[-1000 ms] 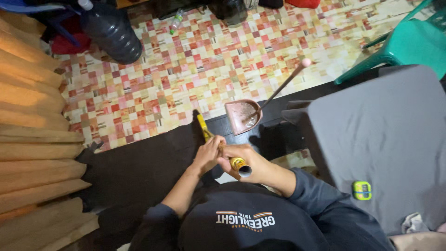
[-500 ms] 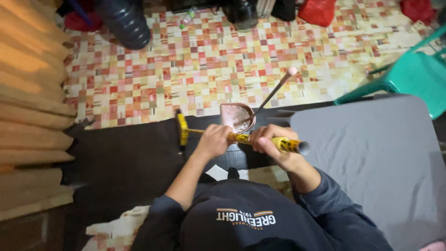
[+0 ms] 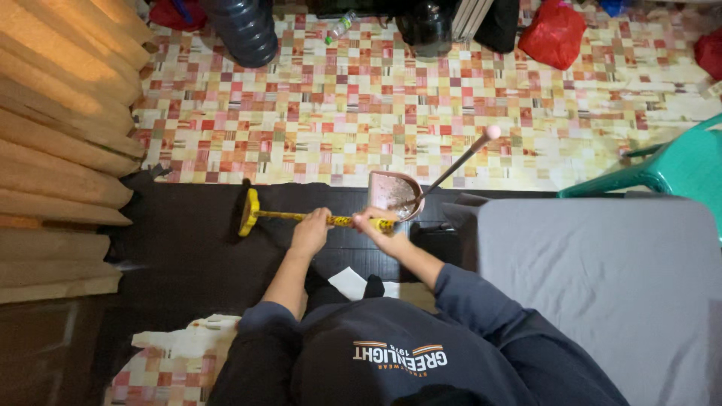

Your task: The person sweeps a dark mat on a patterned floor using a yellow broom and a pink dustpan. They repeatedly sweep debris into the dustpan and occasionally adjust the broom handle.

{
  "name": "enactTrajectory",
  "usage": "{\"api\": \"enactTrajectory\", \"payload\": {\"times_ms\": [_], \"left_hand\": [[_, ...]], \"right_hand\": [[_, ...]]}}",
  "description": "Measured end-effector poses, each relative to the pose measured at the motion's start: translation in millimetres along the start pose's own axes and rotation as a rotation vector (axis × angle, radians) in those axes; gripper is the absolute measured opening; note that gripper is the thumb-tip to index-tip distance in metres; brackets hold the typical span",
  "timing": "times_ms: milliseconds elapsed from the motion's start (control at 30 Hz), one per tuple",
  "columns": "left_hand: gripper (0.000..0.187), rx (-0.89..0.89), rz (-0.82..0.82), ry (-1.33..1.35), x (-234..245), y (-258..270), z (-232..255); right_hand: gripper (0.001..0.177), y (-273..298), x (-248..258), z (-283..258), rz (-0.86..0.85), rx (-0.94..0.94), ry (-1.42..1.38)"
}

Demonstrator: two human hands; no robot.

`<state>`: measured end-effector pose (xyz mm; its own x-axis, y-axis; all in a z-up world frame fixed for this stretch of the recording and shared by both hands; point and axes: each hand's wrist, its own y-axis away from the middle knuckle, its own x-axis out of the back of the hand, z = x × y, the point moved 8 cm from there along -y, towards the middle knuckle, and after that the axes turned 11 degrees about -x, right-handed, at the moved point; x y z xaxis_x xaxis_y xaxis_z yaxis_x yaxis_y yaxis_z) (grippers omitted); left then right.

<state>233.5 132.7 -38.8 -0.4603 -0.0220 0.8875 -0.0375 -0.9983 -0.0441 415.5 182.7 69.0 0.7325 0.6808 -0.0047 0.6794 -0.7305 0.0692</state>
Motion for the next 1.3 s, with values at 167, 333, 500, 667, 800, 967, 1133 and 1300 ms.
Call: {"api": "enactTrajectory", "payload": {"times_ms": [167, 333, 500, 667, 800, 967, 1133, 1300], "left_hand": [[0.020, -0.170, 0.026, 0.013, 35.0, -34.4, 74.9], [0.031, -0.355, 0.077, 0.116, 53.7, -54.5, 156.2], [0.025, -0.601, 0.171, 0.200, 85.5, -54.5, 200.6], [0.038, -0.622, 0.103, 0.125, 97.8, -55.4, 215.7], [0.037, -0.472, 0.054, -0.049, 86.7, -46.4, 168.7], [0.034, -0.249, 0.013, 0.036, 54.3, -23.8, 97.8], [0.029, -0.095, -0.108, 0.122, -4.4, -33.7, 69.5], [0.045, -0.377, -0.002, 0.181, -47.3, -70.1, 129.2]], "right_hand": [[0.026, 11.4, 42.3, -98.7, 0.073, 0.072, 0.078], [0.026, 40.9, 57.4, -176.7, 0.195, -0.066, 0.404], [0.018, 65.8, 45.8, -247.2, 0.105, 0.235, 0.360], [0.018, 83.2, 66.9, -270.3, 0.074, 0.330, 0.015], [0.014, 67.6, 77.7, -217.5, 0.052, 0.204, -0.094], [0.014, 30.4, 66.7, -108.4, -0.079, 0.067, -0.030], [0.014, 26.8, 80.5, -44.5, 0.008, -0.061, 0.022], [0.015, 65.5, 143.0, -68.3, 0.187, -0.088, 0.086]]}}
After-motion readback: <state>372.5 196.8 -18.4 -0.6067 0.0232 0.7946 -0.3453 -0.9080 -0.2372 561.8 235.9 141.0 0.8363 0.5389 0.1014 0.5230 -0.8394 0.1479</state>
